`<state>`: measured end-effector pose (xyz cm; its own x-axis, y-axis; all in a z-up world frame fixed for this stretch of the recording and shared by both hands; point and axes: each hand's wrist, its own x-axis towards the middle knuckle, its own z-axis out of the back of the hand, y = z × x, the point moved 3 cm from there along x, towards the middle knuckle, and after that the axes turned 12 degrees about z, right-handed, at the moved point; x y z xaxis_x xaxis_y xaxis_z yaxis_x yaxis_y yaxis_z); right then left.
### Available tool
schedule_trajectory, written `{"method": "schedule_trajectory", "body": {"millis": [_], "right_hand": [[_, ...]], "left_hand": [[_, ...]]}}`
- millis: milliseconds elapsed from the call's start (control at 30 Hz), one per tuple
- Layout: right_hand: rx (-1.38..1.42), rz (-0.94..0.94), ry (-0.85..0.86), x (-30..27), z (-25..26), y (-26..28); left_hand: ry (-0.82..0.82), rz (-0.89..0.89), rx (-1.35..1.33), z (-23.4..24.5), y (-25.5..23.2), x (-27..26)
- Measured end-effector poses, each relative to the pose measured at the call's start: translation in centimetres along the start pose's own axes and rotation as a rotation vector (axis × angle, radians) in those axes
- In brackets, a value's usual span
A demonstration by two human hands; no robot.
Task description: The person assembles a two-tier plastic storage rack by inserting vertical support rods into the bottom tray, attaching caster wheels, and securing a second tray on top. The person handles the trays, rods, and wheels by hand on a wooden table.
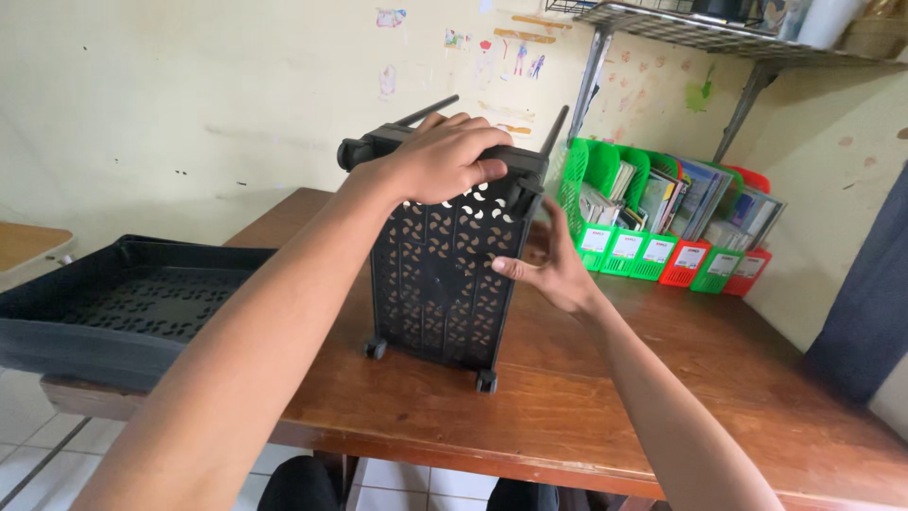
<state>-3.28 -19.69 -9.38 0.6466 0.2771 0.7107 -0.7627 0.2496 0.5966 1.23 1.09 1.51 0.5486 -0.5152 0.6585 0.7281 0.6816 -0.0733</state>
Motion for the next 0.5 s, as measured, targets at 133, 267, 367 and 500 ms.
{"method": "schedule_trajectory", "body": {"millis": [133, 267, 367, 500], "right_hand": [[0.188, -0.023, 0.18, -0.4, 0.3, -1.5], [0.082, 0.062, 0.189, 0.0, 2.0, -1.7], [-0.22, 0.065, 0.187, -0.3, 2.1, -2.1], [-0.521, 0.351, 0.216, -0.9, 0.1, -1.9]], "left_hand": [[0.037, -0.033, -0.214, 2.0, 1.5, -2.1], [0.098, 0.057, -0.316, 2.4, 2.5, -5.6], [0.265, 0.303, -0.304, 0.4, 3.3, -8.3], [0.315, 0.473, -0.445, -3.3, 5.5, -10.5]]}}
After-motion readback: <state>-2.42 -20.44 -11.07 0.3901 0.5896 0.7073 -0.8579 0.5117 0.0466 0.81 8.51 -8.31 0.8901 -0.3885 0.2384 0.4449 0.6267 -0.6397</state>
